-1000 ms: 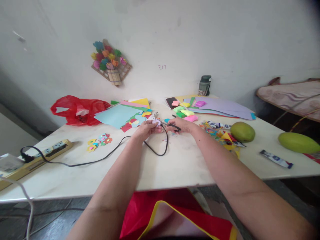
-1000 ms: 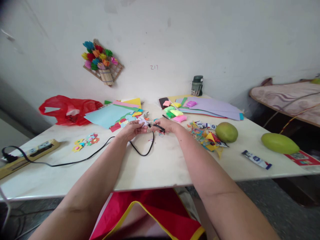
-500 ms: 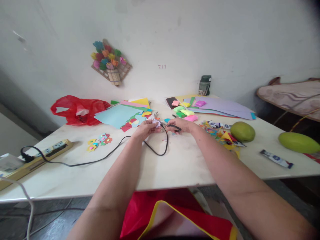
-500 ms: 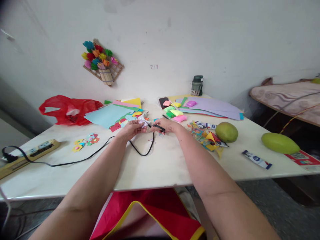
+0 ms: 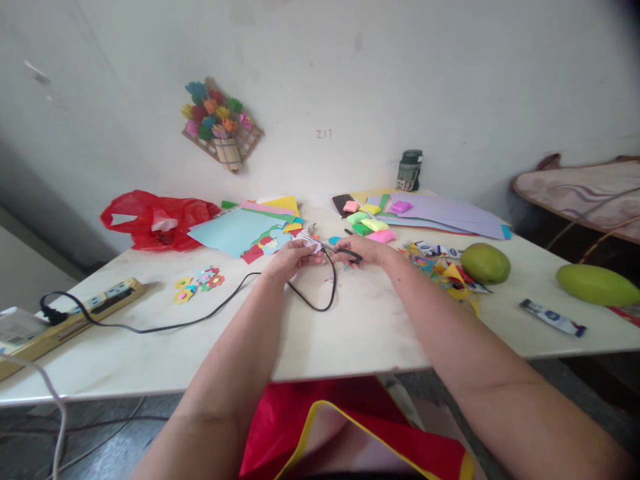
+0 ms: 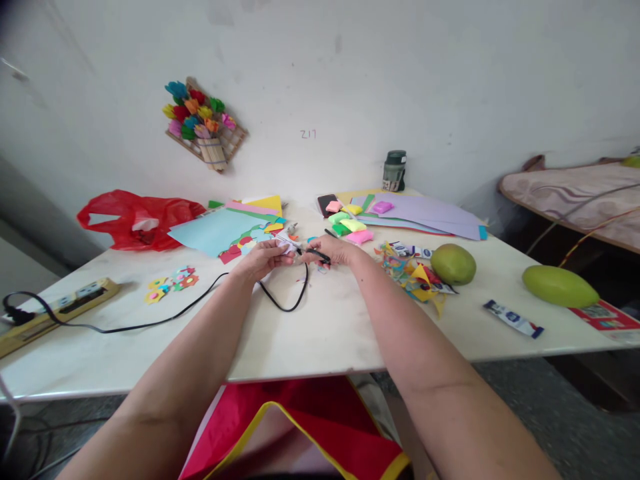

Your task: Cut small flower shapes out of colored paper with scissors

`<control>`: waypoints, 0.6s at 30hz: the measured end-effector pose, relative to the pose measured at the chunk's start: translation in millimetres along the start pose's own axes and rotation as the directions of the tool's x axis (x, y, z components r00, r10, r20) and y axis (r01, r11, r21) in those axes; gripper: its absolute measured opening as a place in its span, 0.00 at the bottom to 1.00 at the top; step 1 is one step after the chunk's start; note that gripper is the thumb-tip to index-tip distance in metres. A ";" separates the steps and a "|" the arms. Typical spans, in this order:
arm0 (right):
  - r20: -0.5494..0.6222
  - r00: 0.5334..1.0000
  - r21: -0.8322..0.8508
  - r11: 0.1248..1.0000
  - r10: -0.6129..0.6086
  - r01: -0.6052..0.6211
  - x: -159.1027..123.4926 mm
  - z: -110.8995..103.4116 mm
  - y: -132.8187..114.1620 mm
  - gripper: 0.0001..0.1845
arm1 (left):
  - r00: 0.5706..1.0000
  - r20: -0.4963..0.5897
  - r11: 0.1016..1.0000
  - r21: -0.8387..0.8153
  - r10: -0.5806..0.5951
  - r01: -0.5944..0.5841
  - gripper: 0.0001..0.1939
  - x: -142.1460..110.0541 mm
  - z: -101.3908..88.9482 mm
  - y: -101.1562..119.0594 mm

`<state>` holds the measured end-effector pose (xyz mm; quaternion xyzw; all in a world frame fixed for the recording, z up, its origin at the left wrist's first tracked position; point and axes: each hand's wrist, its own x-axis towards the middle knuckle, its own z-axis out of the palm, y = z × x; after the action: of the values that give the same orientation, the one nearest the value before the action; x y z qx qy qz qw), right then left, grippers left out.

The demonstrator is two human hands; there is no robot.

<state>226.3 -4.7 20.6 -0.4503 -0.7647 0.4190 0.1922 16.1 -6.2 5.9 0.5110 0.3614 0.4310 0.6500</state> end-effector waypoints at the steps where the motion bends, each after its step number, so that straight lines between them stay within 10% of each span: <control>1: 0.003 1.000 0.010 1.000 -0.002 0.002 0.2 0.0 0.1 0.20 | 1.000 -0.001 1.000 -0.004 -0.003 0.003 0.06 0.4 -0.3 -0.5; 18: 0.035 0.999 0.043 0.999 0.012 -0.013 -0.5 1.5 -1.4 0.18 | 1.000 0.017 1.000 -0.015 -0.020 0.020 0.05 -1.8 2.4 1.3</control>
<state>224.9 -6.2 20.9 -0.4434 -0.7558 0.4444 0.1862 17.4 -8.5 7.7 0.5061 0.3578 0.4227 0.6612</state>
